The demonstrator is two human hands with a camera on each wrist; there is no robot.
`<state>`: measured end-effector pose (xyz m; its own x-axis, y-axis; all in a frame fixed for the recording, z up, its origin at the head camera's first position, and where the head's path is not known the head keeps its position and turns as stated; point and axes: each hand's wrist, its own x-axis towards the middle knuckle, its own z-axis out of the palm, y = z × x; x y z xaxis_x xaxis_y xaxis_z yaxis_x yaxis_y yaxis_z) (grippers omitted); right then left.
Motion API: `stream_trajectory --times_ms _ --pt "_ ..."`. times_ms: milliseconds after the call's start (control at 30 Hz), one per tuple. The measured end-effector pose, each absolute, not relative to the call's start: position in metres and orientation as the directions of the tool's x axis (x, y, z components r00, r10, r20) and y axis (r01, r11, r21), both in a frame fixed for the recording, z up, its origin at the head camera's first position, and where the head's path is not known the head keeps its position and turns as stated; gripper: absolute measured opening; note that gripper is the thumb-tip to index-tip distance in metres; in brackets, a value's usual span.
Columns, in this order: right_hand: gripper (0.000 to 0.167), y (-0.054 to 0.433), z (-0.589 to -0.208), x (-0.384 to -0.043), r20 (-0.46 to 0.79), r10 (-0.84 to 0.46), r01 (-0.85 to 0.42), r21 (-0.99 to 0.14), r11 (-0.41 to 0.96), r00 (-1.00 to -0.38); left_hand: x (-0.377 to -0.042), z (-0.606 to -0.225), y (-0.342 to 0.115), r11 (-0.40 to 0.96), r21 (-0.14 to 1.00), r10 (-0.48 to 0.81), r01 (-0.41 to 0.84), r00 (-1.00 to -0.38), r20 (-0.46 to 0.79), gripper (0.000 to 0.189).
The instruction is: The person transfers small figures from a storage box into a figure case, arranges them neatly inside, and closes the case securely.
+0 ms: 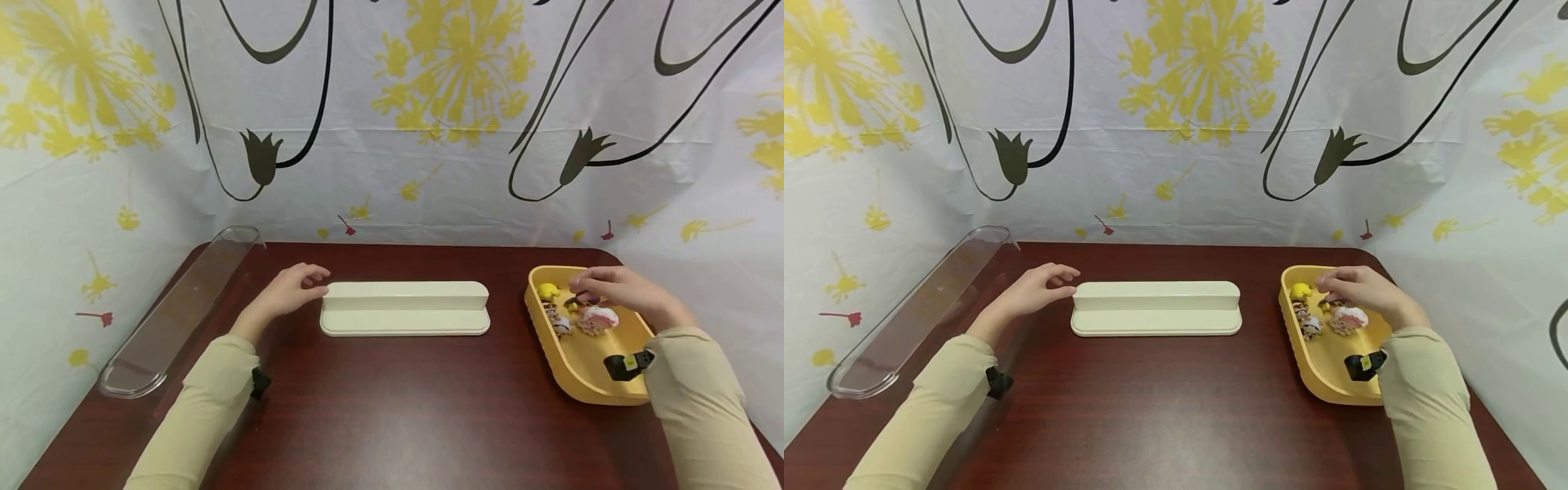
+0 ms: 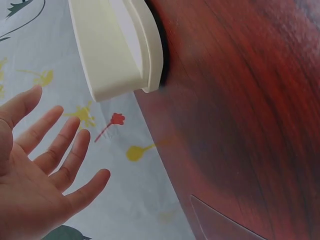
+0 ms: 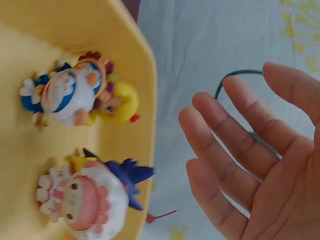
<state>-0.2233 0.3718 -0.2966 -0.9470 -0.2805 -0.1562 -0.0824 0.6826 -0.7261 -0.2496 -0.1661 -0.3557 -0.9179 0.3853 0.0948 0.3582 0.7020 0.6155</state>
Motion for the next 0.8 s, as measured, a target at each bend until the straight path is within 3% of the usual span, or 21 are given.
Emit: stream_trajectory --times_ms 400,800 --pt "0.034 0.39 -0.322 -0.233 -0.297 -0.343 0.014 -0.774 0.634 -0.891 -0.26 -0.361 -0.166 0.706 0.623 0.411 0.338 -0.911 0.028 0.033" --pt "0.04 0.393 -0.335 -0.234 -0.347 -0.371 0.04 -0.775 0.63 -0.861 -0.27 -0.37 -0.169 0.725 0.612 0.415 0.316 -0.91 -0.021 0.038"
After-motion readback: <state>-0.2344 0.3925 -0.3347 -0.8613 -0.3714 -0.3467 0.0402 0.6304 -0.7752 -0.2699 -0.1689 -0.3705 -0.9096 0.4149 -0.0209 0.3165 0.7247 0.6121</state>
